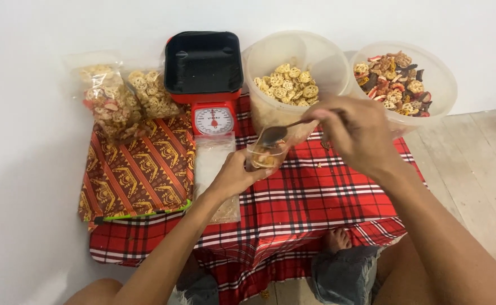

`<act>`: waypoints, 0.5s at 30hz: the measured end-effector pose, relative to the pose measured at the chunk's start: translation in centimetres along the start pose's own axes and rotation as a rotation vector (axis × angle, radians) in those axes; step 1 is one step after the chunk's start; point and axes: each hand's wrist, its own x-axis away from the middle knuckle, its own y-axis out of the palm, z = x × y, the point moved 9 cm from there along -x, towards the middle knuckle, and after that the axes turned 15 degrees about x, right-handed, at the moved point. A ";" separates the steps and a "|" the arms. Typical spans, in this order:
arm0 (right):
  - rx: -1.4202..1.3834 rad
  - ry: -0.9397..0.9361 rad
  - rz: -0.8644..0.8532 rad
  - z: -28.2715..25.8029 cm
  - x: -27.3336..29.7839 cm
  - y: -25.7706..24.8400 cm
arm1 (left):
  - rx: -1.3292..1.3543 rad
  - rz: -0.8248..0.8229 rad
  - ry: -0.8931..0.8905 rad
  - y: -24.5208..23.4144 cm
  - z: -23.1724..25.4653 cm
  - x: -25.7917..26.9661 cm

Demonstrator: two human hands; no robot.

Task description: The person is packaging snacks by using a spoon to transfer them from large plastic containers into a small plastic bag, which is then placed near a scale.

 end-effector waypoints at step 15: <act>0.176 -0.049 0.029 -2.9 0.2 0.7 | -0.103 0.116 -0.016 0.5 -0.4 -1.1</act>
